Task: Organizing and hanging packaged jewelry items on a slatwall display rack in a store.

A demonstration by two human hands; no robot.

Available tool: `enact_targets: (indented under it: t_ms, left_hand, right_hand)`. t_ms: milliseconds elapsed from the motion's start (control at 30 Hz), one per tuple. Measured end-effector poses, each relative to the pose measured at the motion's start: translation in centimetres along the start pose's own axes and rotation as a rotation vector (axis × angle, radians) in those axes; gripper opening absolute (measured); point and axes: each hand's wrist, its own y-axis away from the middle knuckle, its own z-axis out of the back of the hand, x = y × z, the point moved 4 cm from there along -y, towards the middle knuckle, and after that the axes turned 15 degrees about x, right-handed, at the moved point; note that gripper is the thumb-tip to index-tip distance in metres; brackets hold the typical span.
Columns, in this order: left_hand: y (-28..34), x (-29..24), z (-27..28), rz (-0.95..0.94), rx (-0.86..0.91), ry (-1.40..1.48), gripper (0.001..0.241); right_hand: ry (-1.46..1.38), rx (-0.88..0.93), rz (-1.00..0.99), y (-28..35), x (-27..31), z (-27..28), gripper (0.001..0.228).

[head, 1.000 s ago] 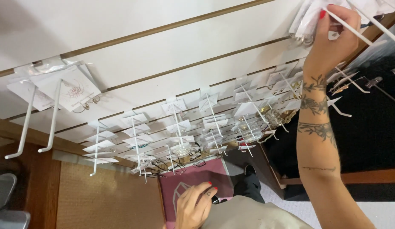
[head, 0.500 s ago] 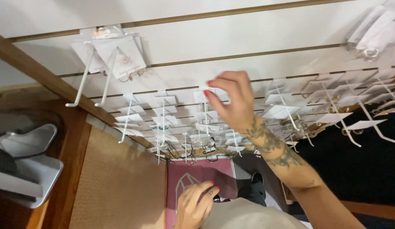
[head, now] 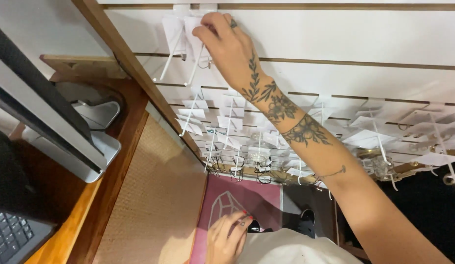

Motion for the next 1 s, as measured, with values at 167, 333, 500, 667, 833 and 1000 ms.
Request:
enact_targets:
  t_ms: [167, 333, 500, 667, 833, 1000]
  left_hand:
    - [0.0, -0.3, 0.7, -0.031, -0.02, -0.002, 0.012]
    - [-0.4, -0.5, 0.7, -0.05, -0.014, 0.032, 0.012]
    - [-1.1, -0.6, 0.8, -0.101, -0.015, 0.048, 0.011]
    - [-2.3, -0.3, 0.0, -0.163, 0.05, 0.09, 0.016]
    - [-4.9, -1.3, -0.9, -0.267, 0.072, 0.145, 0.006]
    - [-7.1, -2.0, -2.1, -0.377, 0.126, 0.203, 0.02]
  right_hand:
    - [-0.048, -0.012, 0.059, -0.4, -1.0, 0.5, 0.032]
    - [-0.236, 0.059, -0.033, -0.6, -1.5, 1.3, 0.019]
    - [-0.415, 0.025, 0.001, 3.5, 0.4, 7.1, 0.016]
    - [-0.508, 0.034, -0.159, 11.2, 0.0, 14.1, 0.014]
    - [-0.294, 0.065, -0.361, 21.5, -7.5, 19.6, 0.021]
    - [-0.069, -0.06, -0.432, 25.6, -14.5, 25.2, 0.022]
